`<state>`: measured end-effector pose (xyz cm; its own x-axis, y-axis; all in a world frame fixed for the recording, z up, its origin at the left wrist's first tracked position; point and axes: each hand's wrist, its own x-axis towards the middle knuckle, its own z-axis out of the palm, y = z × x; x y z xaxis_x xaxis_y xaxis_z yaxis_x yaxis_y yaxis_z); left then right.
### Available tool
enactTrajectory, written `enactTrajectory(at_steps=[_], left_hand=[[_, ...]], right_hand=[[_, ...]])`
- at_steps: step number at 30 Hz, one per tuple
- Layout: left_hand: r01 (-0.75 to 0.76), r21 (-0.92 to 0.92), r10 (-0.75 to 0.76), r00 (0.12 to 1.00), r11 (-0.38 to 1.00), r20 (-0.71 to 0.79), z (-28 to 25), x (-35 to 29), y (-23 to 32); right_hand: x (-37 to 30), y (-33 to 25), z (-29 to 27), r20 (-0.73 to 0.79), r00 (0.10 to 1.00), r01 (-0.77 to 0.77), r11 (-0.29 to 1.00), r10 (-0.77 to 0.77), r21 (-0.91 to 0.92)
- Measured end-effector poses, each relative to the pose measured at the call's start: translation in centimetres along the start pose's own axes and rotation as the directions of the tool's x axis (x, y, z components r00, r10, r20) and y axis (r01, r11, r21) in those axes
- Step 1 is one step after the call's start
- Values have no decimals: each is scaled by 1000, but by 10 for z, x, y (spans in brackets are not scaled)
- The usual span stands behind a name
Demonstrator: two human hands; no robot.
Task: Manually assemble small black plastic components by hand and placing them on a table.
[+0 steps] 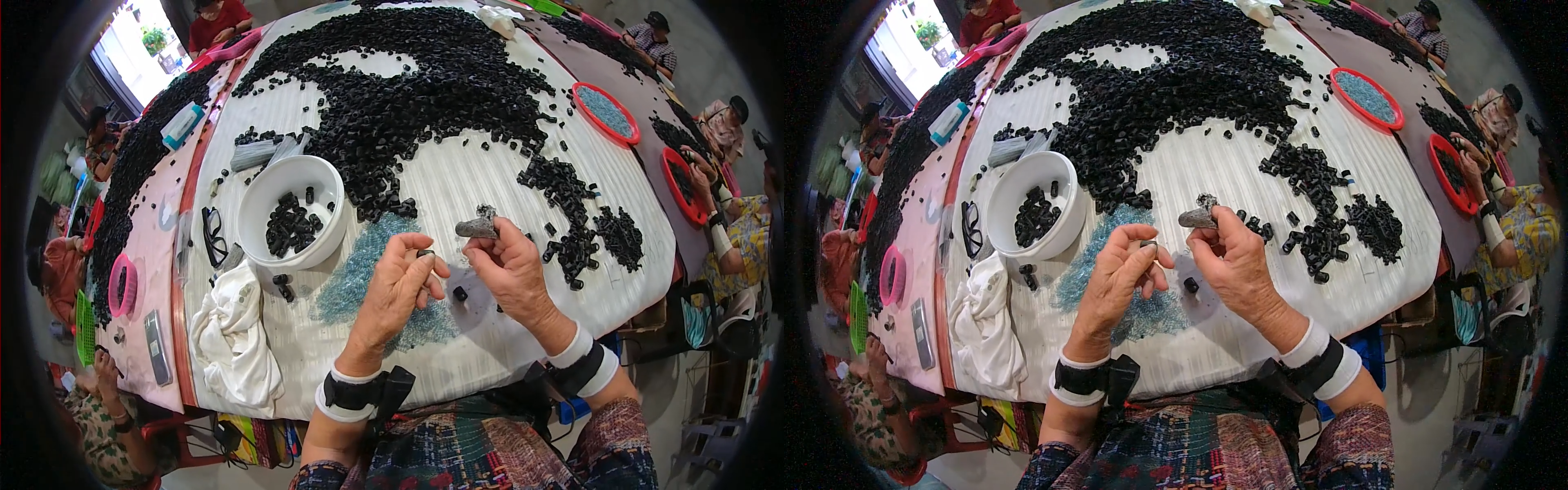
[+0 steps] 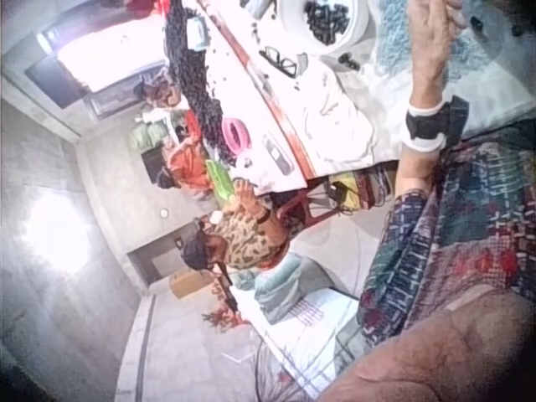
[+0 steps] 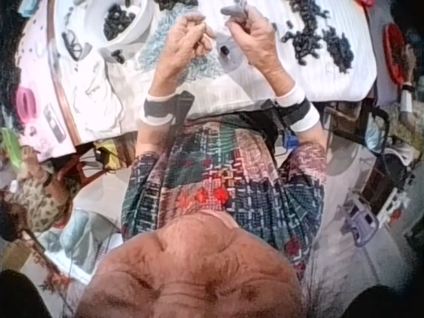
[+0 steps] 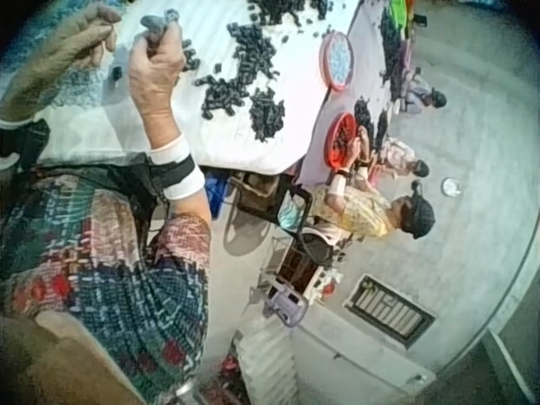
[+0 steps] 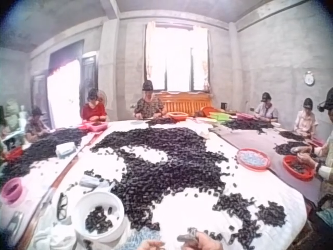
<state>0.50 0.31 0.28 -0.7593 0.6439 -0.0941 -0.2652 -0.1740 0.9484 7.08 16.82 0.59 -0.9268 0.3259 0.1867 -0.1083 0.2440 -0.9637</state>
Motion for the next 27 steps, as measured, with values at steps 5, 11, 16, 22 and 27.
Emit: enactTrajectory(at_steps=[5, 11, 16, 22, 27], left_hand=[[41, -87, -44, 998, 995, -39, 3, 1, 6], [-44, -209, 29, 997, 977, -71, 1, 1, 1], [-65, -95, 50, 988, 993, -149, 2, -1, 2], [-95, -10, 92, 983, 995, -158, 7, -5, 7], [-118, 41, 123, 979, 992, -165, 7, -7, 6]], right_hand=[[-1, -9, 1, 5, 1000, 25, 999, -25, 30], [-4, -18, 4, 5, 998, 67, 995, -67, 69], [-2, -25, 2, -14, 988, 154, 986, -154, 59], [2, -22, 10, -54, 929, 366, 930, -366, 0], [5, -21, 12, -3, 877, 466, 850, -481, -244]])
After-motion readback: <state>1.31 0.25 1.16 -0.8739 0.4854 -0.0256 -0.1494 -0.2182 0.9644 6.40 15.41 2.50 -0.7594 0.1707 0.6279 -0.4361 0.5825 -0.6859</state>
